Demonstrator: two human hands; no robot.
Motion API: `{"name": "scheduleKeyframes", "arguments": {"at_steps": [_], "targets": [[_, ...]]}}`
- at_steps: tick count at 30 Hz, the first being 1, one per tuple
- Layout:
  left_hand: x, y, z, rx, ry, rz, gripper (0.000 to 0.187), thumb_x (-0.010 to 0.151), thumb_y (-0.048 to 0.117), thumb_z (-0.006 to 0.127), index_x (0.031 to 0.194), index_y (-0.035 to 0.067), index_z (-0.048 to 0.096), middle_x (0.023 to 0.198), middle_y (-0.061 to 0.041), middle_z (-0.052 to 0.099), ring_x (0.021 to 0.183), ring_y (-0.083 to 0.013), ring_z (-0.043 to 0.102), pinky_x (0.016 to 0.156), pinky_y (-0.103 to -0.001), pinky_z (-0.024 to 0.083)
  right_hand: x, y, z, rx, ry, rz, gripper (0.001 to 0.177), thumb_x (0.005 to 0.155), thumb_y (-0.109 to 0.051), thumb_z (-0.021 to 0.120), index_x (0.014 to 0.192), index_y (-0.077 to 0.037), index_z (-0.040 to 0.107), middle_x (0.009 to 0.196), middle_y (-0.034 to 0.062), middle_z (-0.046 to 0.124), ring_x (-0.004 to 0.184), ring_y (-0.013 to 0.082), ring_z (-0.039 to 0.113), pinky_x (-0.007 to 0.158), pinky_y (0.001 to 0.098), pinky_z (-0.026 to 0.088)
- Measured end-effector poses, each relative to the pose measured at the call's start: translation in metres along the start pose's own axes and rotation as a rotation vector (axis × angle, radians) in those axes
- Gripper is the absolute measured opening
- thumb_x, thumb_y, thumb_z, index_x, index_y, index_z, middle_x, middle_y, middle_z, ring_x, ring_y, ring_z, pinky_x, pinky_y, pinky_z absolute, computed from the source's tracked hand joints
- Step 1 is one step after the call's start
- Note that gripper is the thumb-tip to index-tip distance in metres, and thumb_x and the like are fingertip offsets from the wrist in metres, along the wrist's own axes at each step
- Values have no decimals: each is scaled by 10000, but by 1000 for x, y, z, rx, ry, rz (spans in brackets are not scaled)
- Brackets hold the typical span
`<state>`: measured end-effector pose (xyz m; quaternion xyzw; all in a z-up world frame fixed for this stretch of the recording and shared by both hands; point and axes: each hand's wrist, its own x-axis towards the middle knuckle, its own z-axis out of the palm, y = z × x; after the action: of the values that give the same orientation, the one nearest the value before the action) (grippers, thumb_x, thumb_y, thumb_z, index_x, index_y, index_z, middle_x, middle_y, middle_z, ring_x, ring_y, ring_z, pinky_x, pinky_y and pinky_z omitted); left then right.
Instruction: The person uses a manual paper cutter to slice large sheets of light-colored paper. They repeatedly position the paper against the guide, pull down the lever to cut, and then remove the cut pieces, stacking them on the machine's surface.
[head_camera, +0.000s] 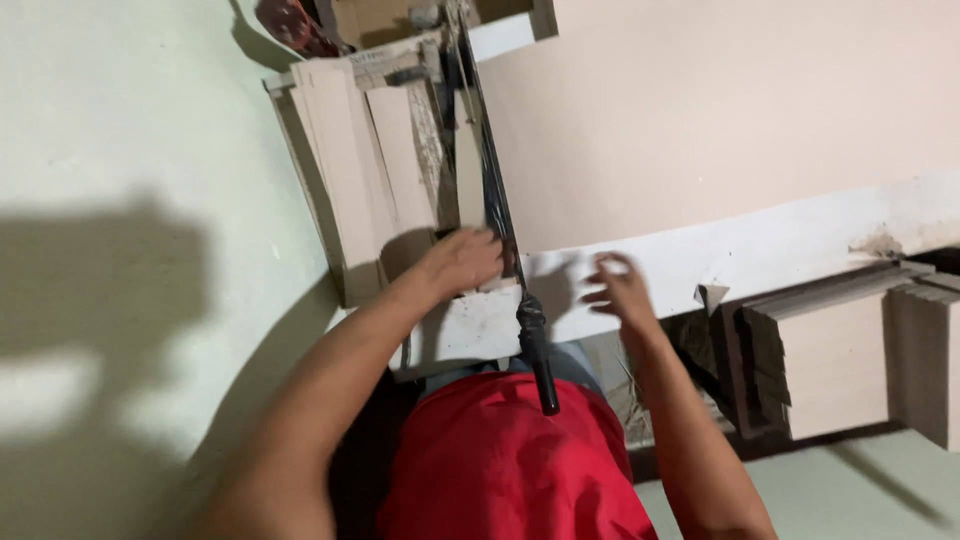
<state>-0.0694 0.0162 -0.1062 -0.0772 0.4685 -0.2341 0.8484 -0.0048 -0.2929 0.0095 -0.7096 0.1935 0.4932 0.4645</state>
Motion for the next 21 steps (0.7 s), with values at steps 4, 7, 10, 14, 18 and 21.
{"name": "scheduleKeyframes", "arguments": {"at_steps": [4,7,10,14,18,21], "targets": [[-86,-12,11,-1694,181,-889,78,937,196,598,871,165,624,867,1,569,825,-227,576,753,-418,424,33,-12,-25,515,309,-66,625,1055,-458,627,1380,-162,182,1197,195,546,825,391,710,717,499,621],[-115,-6,3,-2464,262,-1187,119,866,157,622,756,204,608,764,15,543,707,-227,559,584,-397,424,38,-16,-36,738,252,-62,384,1052,-400,627,1103,-180,318,959,-8,518,688,205,643,579,267,590],[-120,-10,-8,-2522,257,-1055,123,837,133,643,732,198,640,722,-8,585,645,-239,587,531,-394,438,22,-6,-38,816,222,-92,313,1045,-292,678,999,-189,386,826,-60,502,591,170,615,514,225,547],[-103,-8,-17,-2564,94,-987,85,806,101,646,773,180,637,740,-42,610,610,-272,608,504,-432,451,18,37,-45,736,163,-50,259,1009,-225,720,904,-132,502,790,-30,568,668,240,740,589,313,672],[-116,20,0,-2692,-18,-878,102,883,169,654,812,217,710,877,25,714,774,-205,705,647,-368,538,39,31,-15,706,156,-15,336,991,-178,735,1013,-50,425,922,59,603,826,293,745,747,435,686],[-122,28,27,-2636,4,-896,38,963,199,607,975,184,640,1064,-20,624,896,-237,670,745,-376,536,41,6,-7,636,159,-88,243,1018,-219,700,977,-80,505,849,14,623,810,259,761,718,395,684]]}}
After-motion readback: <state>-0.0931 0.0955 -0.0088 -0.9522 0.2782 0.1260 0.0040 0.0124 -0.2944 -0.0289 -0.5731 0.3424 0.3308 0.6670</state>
